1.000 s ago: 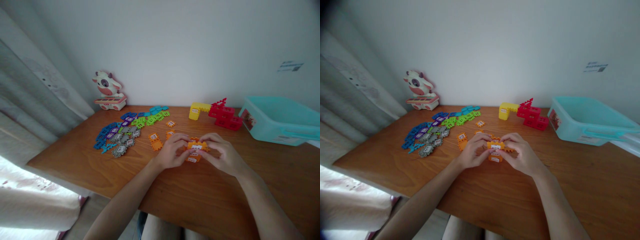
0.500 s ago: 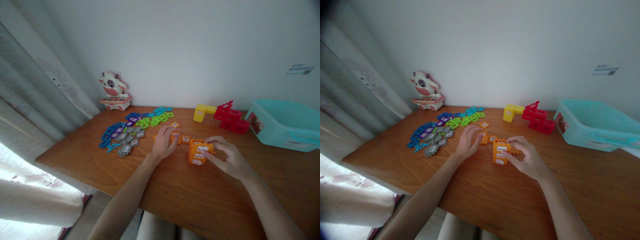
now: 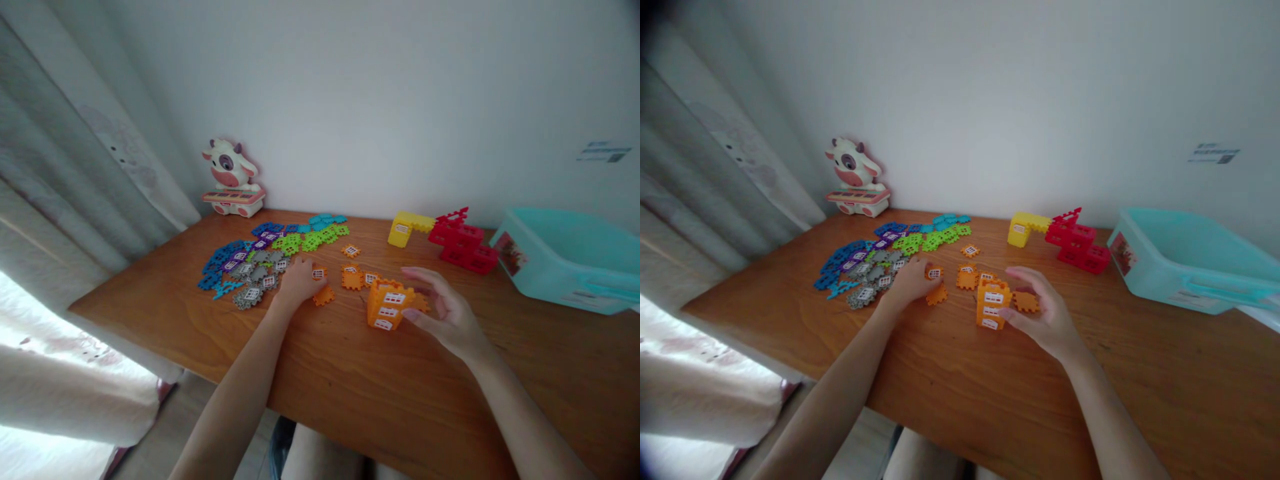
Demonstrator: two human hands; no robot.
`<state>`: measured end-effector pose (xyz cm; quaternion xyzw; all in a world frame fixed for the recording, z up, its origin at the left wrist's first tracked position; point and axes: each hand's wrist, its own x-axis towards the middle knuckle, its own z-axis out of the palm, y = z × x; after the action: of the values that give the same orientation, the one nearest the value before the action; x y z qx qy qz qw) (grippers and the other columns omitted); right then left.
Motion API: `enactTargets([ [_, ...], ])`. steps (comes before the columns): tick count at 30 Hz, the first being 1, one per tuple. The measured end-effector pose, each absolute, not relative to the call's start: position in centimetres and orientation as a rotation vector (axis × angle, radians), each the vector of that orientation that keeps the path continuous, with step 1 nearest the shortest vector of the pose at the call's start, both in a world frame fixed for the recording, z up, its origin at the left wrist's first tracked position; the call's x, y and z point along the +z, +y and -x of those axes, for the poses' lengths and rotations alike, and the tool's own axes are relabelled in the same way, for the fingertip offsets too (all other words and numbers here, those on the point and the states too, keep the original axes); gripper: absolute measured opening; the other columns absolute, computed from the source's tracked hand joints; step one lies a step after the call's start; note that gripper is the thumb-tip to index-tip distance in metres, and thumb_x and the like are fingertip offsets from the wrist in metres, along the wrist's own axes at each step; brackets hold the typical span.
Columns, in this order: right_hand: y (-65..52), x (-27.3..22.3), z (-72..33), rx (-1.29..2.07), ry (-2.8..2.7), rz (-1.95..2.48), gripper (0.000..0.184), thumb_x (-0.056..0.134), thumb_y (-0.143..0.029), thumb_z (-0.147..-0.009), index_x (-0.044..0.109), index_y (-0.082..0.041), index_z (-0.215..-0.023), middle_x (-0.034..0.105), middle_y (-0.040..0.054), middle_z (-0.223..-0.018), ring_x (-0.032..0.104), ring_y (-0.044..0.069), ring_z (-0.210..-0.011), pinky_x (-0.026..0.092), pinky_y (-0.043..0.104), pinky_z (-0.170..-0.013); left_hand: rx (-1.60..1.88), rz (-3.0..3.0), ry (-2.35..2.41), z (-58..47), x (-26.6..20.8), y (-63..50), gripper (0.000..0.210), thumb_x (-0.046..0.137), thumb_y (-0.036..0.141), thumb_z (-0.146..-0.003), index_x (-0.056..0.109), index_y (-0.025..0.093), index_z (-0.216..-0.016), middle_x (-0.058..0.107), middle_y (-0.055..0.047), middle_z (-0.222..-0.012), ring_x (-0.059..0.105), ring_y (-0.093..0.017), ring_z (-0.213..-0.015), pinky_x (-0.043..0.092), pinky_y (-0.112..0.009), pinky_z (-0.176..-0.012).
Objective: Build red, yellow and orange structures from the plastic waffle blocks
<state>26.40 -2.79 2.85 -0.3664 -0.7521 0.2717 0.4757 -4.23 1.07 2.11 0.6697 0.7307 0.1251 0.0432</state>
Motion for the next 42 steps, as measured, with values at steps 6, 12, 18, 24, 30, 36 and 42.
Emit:
enactTargets([
  [6,-3.0,2.4,-25.5,0.772,-1.87,1.038,0.053,0.077,-0.052,-0.082,0.062,-0.03,-0.128,0.067,0.0105,-0.131,0.068,0.029,-0.112,0.059,0.046,-0.09,0.848,-2.024,1.937,4.5,0.7,1.9,0.045,0.078,0.018,-0.071,0.066,0.016,-0.114,0.06,-0.014,-0.125,0.064,-0.027,-0.112,0.052,-0.038,-0.101],
  [12,-3.1,2.2,-25.1,0.701,-1.933,0.978,0.087,0.08,-0.075,-0.064,0.058,-0.031,-0.136,0.07,0.0096,-0.121,0.068,0.03,-0.101,0.057,0.041,-0.078,1.143,-1.879,1.701,3.9,0.0,2.8,0.037,0.068,0.007,-0.076,0.066,0.018,-0.111,0.066,-0.009,-0.114,0.067,-0.016,-0.082,0.058,-0.031,-0.077],
  [18,-3.0,2.2,-24.9,0.569,-1.785,0.93,0.046,0.038,-0.06,-0.103,0.067,-0.028,-0.121,0.069,0.0075,-0.103,0.066,0.023,-0.09,0.053,0.037,-0.076,1.631,-1.402,1.086,1.8,1.7,2.5,0.055,0.083,0.027,-0.074,0.06,0.021,-0.124,0.067,0.002,-0.083,0.064,-0.01,-0.069,0.052,-0.021,-0.066],
  [24,-3.6,3.1,-24.4,0.198,-1.677,0.921,0.016,0.056,-0.025,-0.1,0.064,-0.025,-0.114,0.067,0.0055,-0.099,0.064,0.019,-0.085,0.053,0.034,-0.075,1.666,-1.36,0.807,-0.3,3.2,0.2,0.025,0.084,0.041,-0.077,0.076,0.02,-0.086,0.075,-0.002,-0.085,0.067,-0.013,-0.077,0.054,-0.026,-0.075],
  [30,-4.7,3.9,-23.9,-0.151,-1.791,0.781,0.031,0.068,-0.019,-0.091,0.062,-0.023,-0.121,0.063,0.0085,-0.105,0.062,0.023,-0.094,0.055,0.039,-0.081,1.629,-1.66,0.615,-1.4,4.0,-1.6,0.009,0.08,0.034,-0.084,0.082,0.027,-0.089,0.07,-0.003,-0.084,0.063,-0.013,-0.076,0.052,-0.027,-0.068],
  [36,-5.5,3.7,-22.8,-0.236,-1.874,0.736,0.042,0.065,-0.021,-0.094,0.058,-0.021,-0.135,0.06,0.0107,-0.109,0.059,0.025,-0.099,0.055,0.04,-0.085,1.637,-2.085,0.528,-1.4,3.8,-1.9,0.025,0.079,0.028,-0.085,0.079,0.038,-0.108,0.064,-0.004,-0.098,0.059,-0.016,-0.091,0.05,-0.031,-0.077],
  [42,-6.1,3.8,-22.2,-0.186,-1.839,0.699,0.036,0.065,-0.015,-0.093,0.064,-0.025,-0.127,0.061,0.0082,-0.103,0.061,0.022,-0.093,0.057,0.037,-0.078,1.674,-2.283,0.634,-1.7,3.7,-2.9,0.032,0.071,0.03,-0.091,0.072,0.037,-0.123,0.063,-0.006,-0.109,0.058,-0.019,-0.1,0.051,-0.035,-0.084],
])
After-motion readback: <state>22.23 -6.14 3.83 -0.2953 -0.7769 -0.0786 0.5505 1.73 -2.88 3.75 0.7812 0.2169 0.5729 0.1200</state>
